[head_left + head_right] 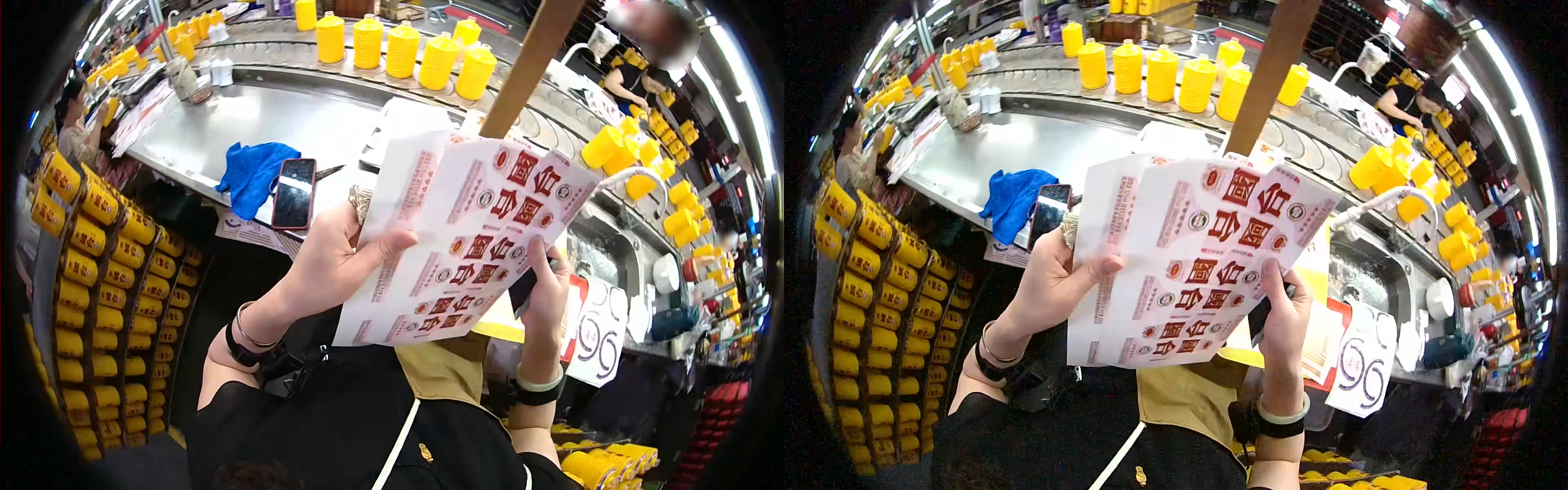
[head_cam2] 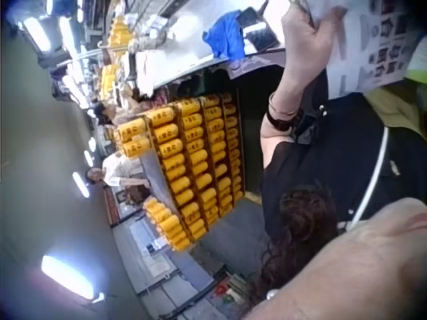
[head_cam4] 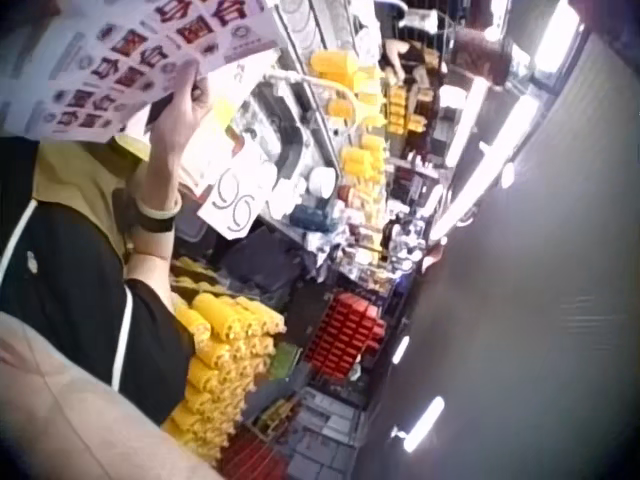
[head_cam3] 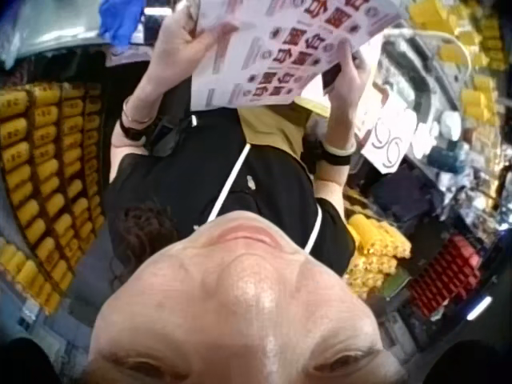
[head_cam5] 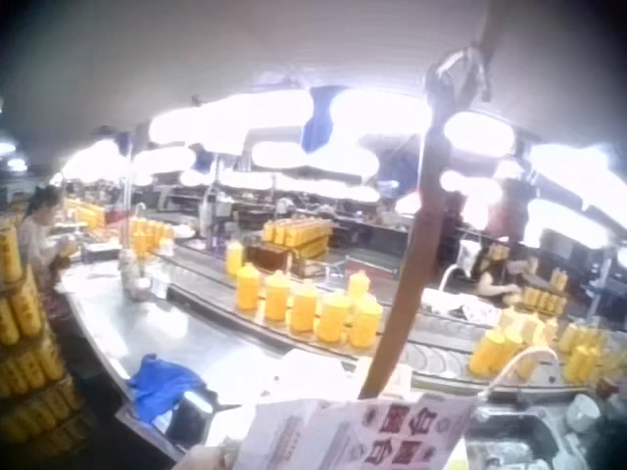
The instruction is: Applying labels and decorative decals to textured yellow bottles at a manufacturing workstation.
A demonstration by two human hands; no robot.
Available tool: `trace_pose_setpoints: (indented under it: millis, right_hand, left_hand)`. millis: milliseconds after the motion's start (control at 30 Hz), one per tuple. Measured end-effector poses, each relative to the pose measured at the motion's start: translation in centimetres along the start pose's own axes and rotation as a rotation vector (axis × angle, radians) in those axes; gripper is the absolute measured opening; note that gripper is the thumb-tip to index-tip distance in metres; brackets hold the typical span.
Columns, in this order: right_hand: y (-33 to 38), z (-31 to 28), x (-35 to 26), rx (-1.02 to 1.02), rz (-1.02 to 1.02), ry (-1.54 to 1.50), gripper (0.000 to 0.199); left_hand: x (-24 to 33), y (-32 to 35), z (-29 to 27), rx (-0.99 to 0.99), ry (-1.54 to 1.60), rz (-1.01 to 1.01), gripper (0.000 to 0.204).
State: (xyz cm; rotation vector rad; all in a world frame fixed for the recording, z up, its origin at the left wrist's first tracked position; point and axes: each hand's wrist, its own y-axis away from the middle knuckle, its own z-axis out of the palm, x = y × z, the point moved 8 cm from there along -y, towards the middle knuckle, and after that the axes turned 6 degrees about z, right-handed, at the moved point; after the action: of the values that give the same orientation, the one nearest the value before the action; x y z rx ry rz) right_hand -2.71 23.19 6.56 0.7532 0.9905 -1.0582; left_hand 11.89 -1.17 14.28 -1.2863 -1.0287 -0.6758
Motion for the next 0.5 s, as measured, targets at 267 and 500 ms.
trace_pose_setpoints:
  millis: [267,500]
  right_hand:
    - [0.7,-4.5,-1.1,0.095,-0.017,-0.105,0.028]
    - [1.5,-5.5,-1.7,0.001,-0.015,0.153,0.028]
  left_hand:
    - [-2.4,-3.4,6.4,-0.214,-0.137,-0.012,0.028]
    - [-3.0,-5.3,10.0,-0.305,-0.094,-0.073,0.041]
